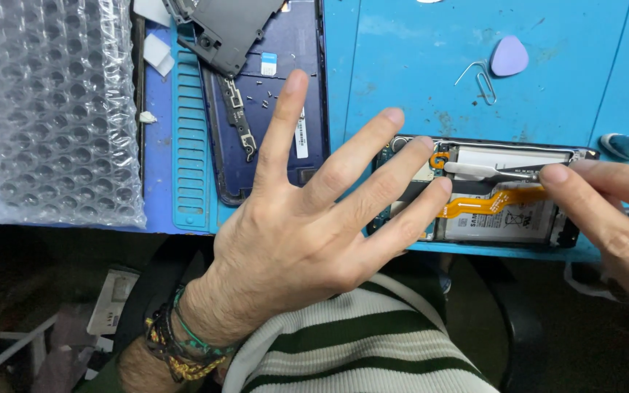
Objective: Disassembling and inspecting internal components of a smartphone on a workbench.
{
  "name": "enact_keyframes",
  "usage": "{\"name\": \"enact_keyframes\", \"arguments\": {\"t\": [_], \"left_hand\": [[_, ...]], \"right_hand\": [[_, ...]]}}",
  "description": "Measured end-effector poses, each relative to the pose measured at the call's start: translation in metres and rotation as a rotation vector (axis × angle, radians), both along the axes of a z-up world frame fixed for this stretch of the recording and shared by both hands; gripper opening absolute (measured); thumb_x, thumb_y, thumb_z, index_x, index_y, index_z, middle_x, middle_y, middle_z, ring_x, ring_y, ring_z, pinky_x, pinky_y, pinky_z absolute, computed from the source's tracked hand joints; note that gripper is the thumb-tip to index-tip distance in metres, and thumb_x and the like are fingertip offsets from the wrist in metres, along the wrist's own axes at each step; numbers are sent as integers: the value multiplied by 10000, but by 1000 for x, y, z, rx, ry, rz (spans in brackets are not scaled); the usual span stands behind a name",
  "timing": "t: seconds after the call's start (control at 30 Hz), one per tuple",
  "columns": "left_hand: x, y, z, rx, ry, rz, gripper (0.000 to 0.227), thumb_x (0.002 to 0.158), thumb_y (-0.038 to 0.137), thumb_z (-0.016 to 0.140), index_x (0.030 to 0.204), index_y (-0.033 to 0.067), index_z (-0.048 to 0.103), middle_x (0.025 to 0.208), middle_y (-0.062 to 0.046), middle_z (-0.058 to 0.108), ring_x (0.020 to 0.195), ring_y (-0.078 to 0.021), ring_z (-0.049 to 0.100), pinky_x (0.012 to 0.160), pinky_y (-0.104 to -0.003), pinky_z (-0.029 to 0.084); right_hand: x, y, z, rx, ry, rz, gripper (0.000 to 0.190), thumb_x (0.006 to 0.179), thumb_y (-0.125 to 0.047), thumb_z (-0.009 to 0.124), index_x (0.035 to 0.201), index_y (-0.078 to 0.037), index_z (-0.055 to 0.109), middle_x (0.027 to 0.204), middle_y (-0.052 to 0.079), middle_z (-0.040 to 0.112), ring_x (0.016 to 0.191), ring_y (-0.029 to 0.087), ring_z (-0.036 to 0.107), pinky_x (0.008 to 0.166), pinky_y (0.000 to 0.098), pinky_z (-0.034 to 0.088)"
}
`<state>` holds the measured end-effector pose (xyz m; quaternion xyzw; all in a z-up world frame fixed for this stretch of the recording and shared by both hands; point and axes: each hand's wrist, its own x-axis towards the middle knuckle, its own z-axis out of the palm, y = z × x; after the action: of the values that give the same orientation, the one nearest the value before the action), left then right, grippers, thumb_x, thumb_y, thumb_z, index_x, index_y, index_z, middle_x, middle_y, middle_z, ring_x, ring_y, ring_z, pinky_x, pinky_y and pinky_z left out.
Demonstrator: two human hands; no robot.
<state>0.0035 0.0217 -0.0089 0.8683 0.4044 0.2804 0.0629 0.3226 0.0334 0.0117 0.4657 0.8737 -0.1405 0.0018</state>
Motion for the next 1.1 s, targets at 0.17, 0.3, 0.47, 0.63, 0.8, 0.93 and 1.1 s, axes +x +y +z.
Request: {"name": "enact_keyframes", "arguments": {"t": [0.17,0.3,0.47,0.63,0.8,0.93,1.1], "left_hand": [[-1,0,0,9,-2,-5,298,1091,173,877,1340,115,724,1417,-111,635,1376,-303,492,1153,-771,225],[0,0,0,1,-6,-8,297,1090,169,877,1342,117,728,1418,-114,638,1378,-304,486,1155,-774,210],[-1,0,0,4,-15,-4,289,1087,159,874,1336,110,736,1417,-117,643,1373,-308,495,1152,-778,205],[-1,0,-2,3,-13,-5,293,1088,173,885,1330,111,732,1418,-114,645,1378,-302,494,1156,-778,211],[-1,-1,0,-4,-14,-5,282,1092,174,869,1331,107,735,1421,-112,639,1380,-304,493,1155,-782,204],[-2,-1,1,-3,-19,-7,271,1092,175,857,1322,100,735,1410,-114,634,1373,-305,501,1153,-786,206],[0,-1,1,4,-24,12,293,1080,153,874,1324,99,722,1338,-107,618,1345,-305,508,1154,-784,201]], "right_hand": [[-12,-4,8,-14,28,-7,570,858,-100,691,1415,1,628,1347,347,641,1116,449,695,1077,552,577],[-2,-7,5,207,-226,178,520,927,-28,675,1442,20,618,1363,259,637,1039,324,680,989,425,604],[-4,-13,9,276,-251,230,550,932,29,726,1474,66,642,1449,299,634,1109,323,706,992,412,633],[13,-4,4,280,-264,240,532,938,-73,726,1469,-85,690,1371,236,745,1047,319,692,959,436,658],[-3,4,8,273,-183,293,529,909,-30,724,1436,11,706,1346,251,745,1041,340,687,948,433,628],[-17,9,15,176,23,267,474,858,-14,745,1314,108,713,1276,347,740,879,376,686,775,467,603],[48,12,-54,-172,340,-412,163,1130,-132,638,1177,-4,548,1014,185,602,788,268,563,723,408,485]]}}
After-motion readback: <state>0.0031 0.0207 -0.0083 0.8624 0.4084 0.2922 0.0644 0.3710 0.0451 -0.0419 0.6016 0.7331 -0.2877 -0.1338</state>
